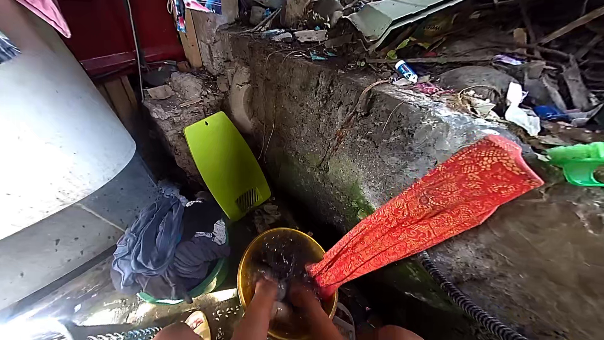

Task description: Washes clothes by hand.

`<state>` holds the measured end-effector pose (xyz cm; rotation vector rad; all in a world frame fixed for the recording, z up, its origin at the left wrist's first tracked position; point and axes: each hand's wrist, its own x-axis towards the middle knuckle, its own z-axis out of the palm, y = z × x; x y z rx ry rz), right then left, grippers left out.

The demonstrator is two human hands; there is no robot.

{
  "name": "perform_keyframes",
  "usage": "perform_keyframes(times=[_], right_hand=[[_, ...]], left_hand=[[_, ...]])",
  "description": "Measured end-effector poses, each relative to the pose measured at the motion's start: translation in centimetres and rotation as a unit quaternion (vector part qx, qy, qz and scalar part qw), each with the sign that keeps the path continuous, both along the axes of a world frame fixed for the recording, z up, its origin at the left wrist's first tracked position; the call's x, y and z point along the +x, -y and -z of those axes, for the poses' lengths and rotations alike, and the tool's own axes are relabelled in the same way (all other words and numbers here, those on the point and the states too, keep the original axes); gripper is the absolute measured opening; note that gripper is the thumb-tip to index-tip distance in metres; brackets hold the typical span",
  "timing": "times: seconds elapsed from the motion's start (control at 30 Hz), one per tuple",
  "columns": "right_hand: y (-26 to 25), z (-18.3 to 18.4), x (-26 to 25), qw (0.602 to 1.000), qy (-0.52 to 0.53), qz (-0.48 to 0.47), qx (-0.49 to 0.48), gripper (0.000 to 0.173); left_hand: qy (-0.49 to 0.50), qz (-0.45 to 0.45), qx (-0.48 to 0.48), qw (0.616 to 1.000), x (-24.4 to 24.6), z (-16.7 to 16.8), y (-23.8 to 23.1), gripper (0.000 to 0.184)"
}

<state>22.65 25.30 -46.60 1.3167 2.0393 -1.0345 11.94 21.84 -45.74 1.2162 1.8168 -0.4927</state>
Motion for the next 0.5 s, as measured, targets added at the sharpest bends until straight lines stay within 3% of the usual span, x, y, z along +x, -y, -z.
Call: perform_keyframes(times=[0.13,0.3,0.37,0.43,0.5], right_hand=[[0.8,0.0,0.0,0.999,0.031,-0.001,-0.012,0.051],[2.7,-2.9,0.1,1.000,0.030,-0.001,-0.007,0.058],[1.6,-3.5,-0.4,1.000,0.002,0.005,0.004,0.057],[0.3,-5.7,-0.5,0.989,-0.101,0.106,0.013,0.049],[0.1,-9.7,-0.2,0.940,-0.224,0.258,0.016,0.046]], left_hand=[[0.048,-0.149,0.066,0.985,0.2,-1.4,3.3,0.044],[0.024,-0.081,0.035,0.996,0.2,-3.2,5.1,0.041],[0.022,-0.115,0.048,0.992,0.1,-2.6,5.0,0.048],[0.005,-0.119,0.089,0.989,-1.0,-2.4,4.5,0.060],[0.016,-0.114,0.166,0.979,-3.2,-3.5,4.1,0.060]])
